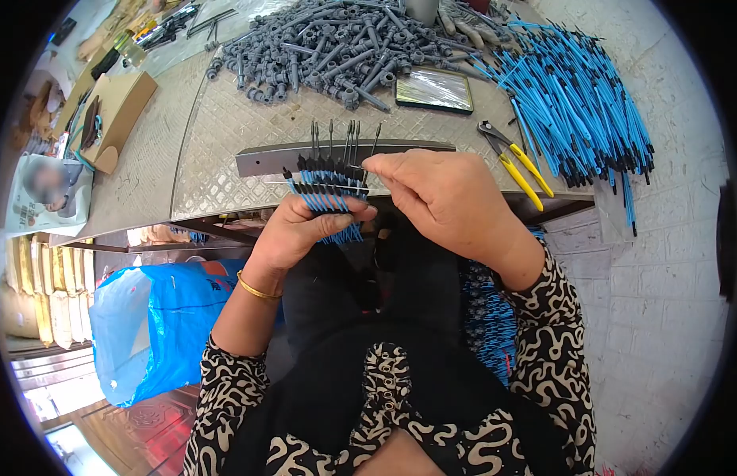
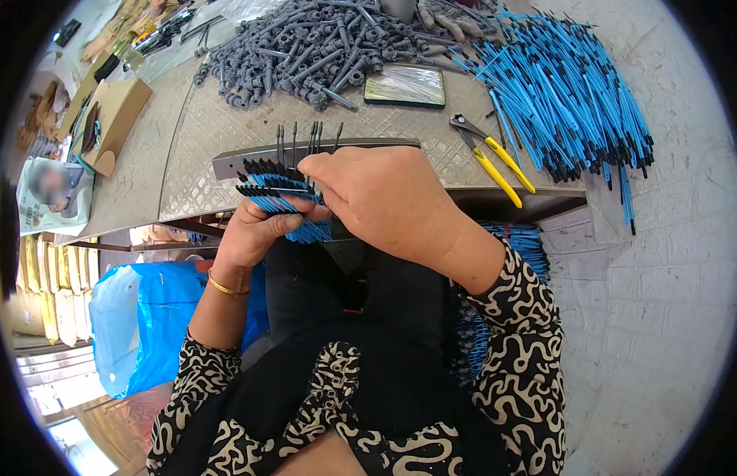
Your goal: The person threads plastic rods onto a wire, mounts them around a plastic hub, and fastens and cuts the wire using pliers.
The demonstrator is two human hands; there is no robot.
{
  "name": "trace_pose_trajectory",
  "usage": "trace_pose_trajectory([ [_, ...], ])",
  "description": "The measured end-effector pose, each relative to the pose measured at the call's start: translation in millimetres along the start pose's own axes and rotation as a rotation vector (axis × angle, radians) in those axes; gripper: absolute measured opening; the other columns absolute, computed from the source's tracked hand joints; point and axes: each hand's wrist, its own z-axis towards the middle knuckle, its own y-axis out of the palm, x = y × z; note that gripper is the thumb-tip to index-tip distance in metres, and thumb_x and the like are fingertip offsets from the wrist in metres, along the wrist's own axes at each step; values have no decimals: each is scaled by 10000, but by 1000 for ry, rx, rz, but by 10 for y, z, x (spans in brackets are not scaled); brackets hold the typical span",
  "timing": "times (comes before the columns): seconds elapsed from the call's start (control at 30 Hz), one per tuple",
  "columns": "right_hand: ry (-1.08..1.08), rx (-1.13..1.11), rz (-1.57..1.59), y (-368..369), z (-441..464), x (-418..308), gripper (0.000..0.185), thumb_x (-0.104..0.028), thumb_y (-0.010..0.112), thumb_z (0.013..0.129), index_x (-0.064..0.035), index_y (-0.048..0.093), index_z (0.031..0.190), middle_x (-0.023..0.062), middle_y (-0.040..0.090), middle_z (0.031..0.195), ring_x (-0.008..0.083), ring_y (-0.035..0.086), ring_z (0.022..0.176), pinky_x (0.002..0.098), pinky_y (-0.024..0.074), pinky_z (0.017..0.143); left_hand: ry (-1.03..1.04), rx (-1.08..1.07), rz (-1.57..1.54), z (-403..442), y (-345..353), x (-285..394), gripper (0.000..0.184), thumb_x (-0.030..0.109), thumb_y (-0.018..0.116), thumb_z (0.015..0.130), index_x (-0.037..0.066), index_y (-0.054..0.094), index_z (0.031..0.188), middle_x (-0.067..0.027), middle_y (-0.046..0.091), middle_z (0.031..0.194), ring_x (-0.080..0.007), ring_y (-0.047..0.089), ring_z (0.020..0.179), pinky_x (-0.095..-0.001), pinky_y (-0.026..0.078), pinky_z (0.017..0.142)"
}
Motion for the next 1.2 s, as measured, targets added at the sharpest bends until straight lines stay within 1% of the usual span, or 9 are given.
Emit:
trace_pose_trajectory([
  [0.1, -27, 17, -4, -5, 14, -19, 198, -62, 584, 824, -58, 633, 1016, 118, 642, 782, 266, 619, 641, 305, 480, 565, 4, 3, 28, -8, 15, 5, 225, 21, 601, 848, -9, 631, 1069, -118, 668, 1023, -208, 622, 1002, -313, 477, 888],
  [0.2, 126, -2, 138, 64, -7, -55, 168, -138, 541, 861, -88, 593, 1014, 121, 629, 725, 310, 619, 643, 390, 478, 553, 45, -23, 22, 15, 18, 0, 216, 14, 595, 851, -8, 632, 1063, -112, 668, 1015, -200, 622, 992, -315, 476, 889],
  [0.4, 256, 40, 511, 312, -67, -32, 252, -160, 532, 888, -74, 573, 1121, 157, 632, 730, 320, 625, 644, 353, 482, 559, -3, -31, 73, -1, 12, 50, 207, 8, 591, 853, -6, 635, 1055, -97, 667, 1011, -183, 615, 987, -314, 473, 889],
  [0.5, 287, -21, 583, 287, -69, -22, 270, -132, 522, 924, -32, 579, 1168, 89, 651, 742, 101, 599, 620, 237, 473, 582, 24, -47, 95, 4, -2, 37, 206, 7, 590, 853, -6, 636, 1054, -92, 665, 1021, -181, 609, 1000, -306, 466, 894],
  [0.8, 138, -219, 345, 63, 112, 59, 256, -127, 542, 910, -25, 595, 1139, 86, 650, 765, 87, 602, 663, 235, 468, 601, -34, -81, 88, -8, 8, 89, 203, 20, 594, 855, 0, 640, 1052, -79, 664, 1033, -161, 594, 1011, -288, 448, 897],
  [0.9, 208, -212, 543, 150, 98, 84, 262, -147, 528, 927, -22, 587, 1149, 58, 649, 778, 81, 603, 697, 228, 469, 621, -10, -98, 113, -4, 0, 113, 206, 26, 598, 855, 1, 640, 1055, -77, 666, 1028, -158, 594, 999, -281, 448, 884],
  [1.0, 345, -10, 743, 346, 7, -89, 241, -142, 526, 904, -47, 592, 1116, 158, 636, 762, 240, 631, 640, 298, 469, 586, -15, -98, 50, -4, -2, 118, 207, 23, 600, 853, 4, 641, 1056, -71, 661, 1039, -151, 590, 999, -274, 447, 879],
  [1.1, 339, 40, 776, 430, -52, -109, 232, -134, 505, 923, -50, 584, 1124, 165, 634, 787, 251, 631, 659, 302, 469, 585, -56, -72, 48, -28, -39, 54, 207, 18, 600, 854, 6, 640, 1056, -60, 656, 1045, -144, 586, 1001, -273, 448, 877],
  [1.2, 309, -43, 623, 244, -1, -115, 239, -154, 503, 923, -48, 581, 1123, 172, 630, 772, 269, 632, 662, 318, 468, 586, -18, -96, 73, -11, -10, 82, 207, 12, 603, 854, 13, 640, 1057, -45, 651, 1042, -132, 579, 992, -263, 451, 863],
])
